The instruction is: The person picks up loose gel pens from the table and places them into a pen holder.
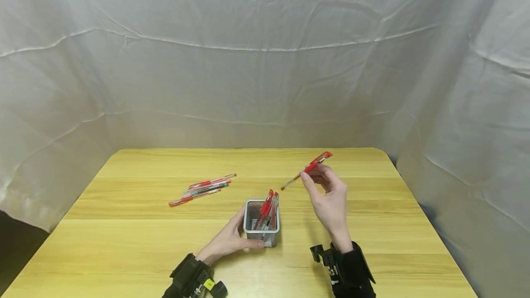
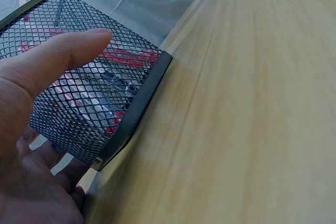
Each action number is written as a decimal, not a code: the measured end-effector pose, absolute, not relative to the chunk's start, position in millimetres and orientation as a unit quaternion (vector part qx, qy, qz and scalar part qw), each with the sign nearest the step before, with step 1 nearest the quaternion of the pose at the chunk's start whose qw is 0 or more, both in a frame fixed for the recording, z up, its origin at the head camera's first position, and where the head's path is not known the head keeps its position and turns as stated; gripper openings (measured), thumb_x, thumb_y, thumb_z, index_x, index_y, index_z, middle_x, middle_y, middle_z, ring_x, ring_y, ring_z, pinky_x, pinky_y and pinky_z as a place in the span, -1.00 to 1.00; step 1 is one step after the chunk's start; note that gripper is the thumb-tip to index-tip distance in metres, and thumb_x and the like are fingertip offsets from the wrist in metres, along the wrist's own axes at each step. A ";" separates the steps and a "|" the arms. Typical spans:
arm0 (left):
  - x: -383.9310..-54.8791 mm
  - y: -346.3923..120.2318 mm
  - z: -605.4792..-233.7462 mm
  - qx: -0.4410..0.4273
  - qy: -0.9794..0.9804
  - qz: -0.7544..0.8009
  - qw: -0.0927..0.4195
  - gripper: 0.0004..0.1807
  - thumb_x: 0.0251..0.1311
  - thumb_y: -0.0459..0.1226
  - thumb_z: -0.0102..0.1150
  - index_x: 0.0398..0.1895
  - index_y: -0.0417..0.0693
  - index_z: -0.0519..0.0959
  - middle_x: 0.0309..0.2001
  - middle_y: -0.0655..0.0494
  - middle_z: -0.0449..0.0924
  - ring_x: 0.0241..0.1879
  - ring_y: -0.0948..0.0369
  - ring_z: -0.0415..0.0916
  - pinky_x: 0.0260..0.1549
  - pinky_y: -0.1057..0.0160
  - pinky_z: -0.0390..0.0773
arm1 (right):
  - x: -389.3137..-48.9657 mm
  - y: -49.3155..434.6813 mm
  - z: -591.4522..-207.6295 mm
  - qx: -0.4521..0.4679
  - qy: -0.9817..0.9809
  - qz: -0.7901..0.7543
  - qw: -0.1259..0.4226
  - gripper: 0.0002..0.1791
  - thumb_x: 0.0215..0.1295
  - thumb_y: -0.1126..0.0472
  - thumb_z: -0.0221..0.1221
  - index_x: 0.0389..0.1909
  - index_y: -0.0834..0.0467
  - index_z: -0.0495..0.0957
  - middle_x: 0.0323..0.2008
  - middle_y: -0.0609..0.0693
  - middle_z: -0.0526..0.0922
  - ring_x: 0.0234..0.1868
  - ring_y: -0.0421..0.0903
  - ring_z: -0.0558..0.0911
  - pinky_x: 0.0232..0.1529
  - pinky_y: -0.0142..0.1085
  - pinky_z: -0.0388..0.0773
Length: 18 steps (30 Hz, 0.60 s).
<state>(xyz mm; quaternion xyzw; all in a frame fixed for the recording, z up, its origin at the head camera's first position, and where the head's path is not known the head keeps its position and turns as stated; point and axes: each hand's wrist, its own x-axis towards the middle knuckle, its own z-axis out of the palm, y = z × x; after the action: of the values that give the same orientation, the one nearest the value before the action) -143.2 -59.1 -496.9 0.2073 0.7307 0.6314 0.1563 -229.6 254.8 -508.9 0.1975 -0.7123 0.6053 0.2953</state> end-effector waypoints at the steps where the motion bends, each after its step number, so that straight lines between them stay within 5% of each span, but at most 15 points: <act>1: -143.3 -59.1 -497.2 0.208 0.731 0.631 0.156 0.04 -0.05 -0.24 0.57 0.48 0.45 0.19 0.42 0.18 0.35 0.51 0.01 0.15 0.51 -0.30 0.06 | -229.0 251.2 -509.4 0.209 -0.712 0.600 0.298 -0.61 0.28 0.43 0.28 0.13 0.27 0.56 -0.02 0.26 0.67 -0.06 0.09 0.68 0.06 -0.29 0.64; 8: -143.7 -58.6 -499.3 0.208 0.731 0.631 0.155 0.06 -0.07 -0.24 0.57 0.50 0.42 0.18 0.43 0.17 0.34 0.52 0.00 0.13 0.50 -0.34 0.02 | -203.8 216.9 -480.3 0.263 -0.707 0.586 0.296 -0.69 0.29 0.44 0.26 0.05 0.29 0.59 -0.07 0.09 0.71 -0.06 -0.07 0.70 0.09 -0.32 0.63; 18: -143.4 -58.5 -500.0 0.208 0.732 0.630 0.155 0.06 -0.07 -0.24 0.58 0.50 0.44 0.18 0.45 0.17 0.33 0.51 0.00 0.15 0.50 -0.31 0.06 | -161.3 165.2 -417.5 0.253 -0.711 0.582 0.303 -0.77 0.23 0.49 0.26 -0.10 0.24 0.66 -0.23 0.00 0.73 -0.23 -0.29 0.61 -0.16 -0.58 0.53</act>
<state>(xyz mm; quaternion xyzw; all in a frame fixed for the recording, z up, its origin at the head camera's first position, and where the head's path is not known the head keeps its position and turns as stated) -143.4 -58.5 -500.0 0.2080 0.7324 0.6296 0.1547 -161.3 165.2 -417.5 0.2526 -0.7114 0.5817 0.3028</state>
